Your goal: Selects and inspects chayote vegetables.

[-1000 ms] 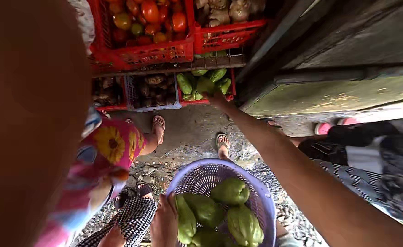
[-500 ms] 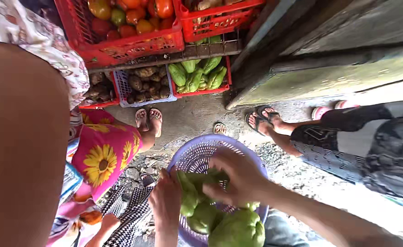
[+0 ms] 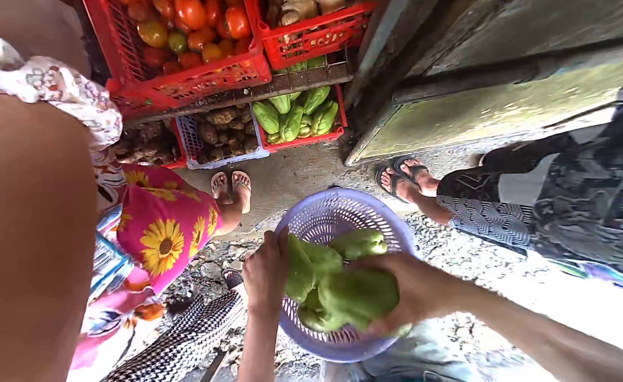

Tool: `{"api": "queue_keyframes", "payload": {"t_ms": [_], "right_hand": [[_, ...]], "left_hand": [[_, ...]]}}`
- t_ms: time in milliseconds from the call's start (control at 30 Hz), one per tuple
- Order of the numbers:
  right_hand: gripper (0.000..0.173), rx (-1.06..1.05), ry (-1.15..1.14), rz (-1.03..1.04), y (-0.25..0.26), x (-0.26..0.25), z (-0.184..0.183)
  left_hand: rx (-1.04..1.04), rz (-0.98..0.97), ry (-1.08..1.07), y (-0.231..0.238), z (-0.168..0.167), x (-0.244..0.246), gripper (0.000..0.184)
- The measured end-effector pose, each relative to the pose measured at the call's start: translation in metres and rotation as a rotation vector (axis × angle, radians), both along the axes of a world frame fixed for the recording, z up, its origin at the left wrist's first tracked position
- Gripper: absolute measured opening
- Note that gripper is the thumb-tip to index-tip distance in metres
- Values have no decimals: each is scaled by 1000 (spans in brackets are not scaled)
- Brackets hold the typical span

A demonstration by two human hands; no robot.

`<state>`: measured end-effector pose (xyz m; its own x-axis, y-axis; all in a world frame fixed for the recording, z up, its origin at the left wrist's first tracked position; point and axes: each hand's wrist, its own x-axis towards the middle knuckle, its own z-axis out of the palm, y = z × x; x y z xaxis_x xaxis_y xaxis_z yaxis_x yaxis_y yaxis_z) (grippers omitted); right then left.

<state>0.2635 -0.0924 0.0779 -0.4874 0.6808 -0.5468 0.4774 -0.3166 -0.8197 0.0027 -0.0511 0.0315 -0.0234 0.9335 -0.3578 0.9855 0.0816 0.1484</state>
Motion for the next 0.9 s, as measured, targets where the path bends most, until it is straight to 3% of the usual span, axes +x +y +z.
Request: {"api": "queue_keyframes", "payload": {"t_ms": [67, 133, 233, 333, 433, 500, 567, 600, 700, 800, 833, 900], "right_hand": [[66, -2, 70, -326, 46, 10, -9], [56, -13, 44, -552, 99, 12, -49], [68, -103, -9, -723, 188, 8, -172], [74, -197, -65, -748, 260, 5, -275], [72, -146, -2, -843, 314, -4, -316], [60, -39, 282, -1014, 339, -9, -326], [53, 43, 649, -1139, 348, -12, -324], [56, 56, 668, -1088, 342, -13, -313], [58, 72, 278, -616, 270, -15, -233], [31, 321, 108, -185, 156, -21, -126], [34, 337, -13, -45, 116, -28, -97], [65, 178, -190, 164, 54, -44, -60]], "left_hand": [[-36, 39, 11, -4, -3, -4, 58], [-103, 78, 45, -5, -5, -9, 60], [-100, 90, 86, -6, -15, -15, 62], [24, 41, 90, -7, -26, -19, 60], [19, 47, 107, -5, -26, -22, 61], [16, 58, 127, -5, -26, -24, 62], [-3, 83, 124, -4, -26, -24, 62], [-10, 91, 126, -3, -25, -24, 62], [-38, 85, 136, 4, -17, -20, 62], [-68, 54, 162, 15, -1, -6, 61], [-60, 33, 163, 19, 6, 2, 60], [-1, -17, 142, 22, 20, 17, 57]]}}
